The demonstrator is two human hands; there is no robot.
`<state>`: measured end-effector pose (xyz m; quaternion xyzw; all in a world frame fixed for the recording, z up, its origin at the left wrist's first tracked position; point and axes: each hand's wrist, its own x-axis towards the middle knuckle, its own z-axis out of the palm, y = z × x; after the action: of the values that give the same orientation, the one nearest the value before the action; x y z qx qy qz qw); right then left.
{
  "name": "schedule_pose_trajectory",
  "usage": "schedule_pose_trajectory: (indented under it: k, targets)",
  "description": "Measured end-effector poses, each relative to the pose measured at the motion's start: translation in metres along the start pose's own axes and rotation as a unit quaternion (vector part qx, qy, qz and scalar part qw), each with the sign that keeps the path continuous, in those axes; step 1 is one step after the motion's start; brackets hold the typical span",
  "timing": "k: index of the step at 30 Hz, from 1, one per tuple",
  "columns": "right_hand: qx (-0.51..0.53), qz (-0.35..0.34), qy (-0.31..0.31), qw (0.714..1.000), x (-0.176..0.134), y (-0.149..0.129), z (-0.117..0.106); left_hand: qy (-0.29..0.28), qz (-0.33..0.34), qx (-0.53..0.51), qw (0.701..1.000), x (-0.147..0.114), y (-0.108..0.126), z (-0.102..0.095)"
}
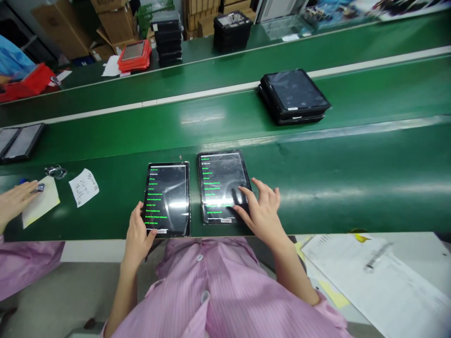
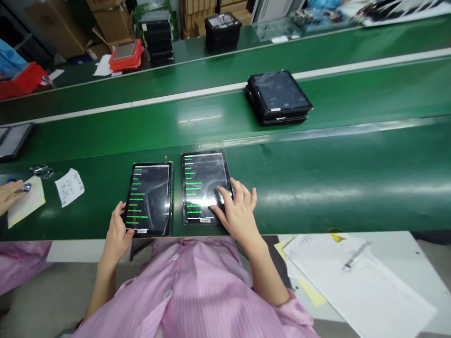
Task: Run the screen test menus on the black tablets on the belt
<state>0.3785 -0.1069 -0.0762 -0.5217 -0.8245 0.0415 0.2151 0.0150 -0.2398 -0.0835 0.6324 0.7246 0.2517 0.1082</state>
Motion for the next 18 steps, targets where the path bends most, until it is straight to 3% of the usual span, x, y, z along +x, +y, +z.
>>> schedule_pose_trajectory:
  k: [5,12,18]
  targets:
    - [0.001,-0.007,-0.014,1.000,0.003,-0.003,0.007,-0.004,0.023,0.019,1.000,0.009,0.003,-0.004]
    - [-0.006,-0.031,-0.053,0.998,0.013,-0.022,0.013,-0.021,-0.010,0.068,0.997,0.023,0.012,-0.010]
    - [-0.032,-0.013,-0.073,0.997,0.024,-0.030,0.015,-0.027,-0.011,0.107,0.994,0.029,0.010,-0.008]
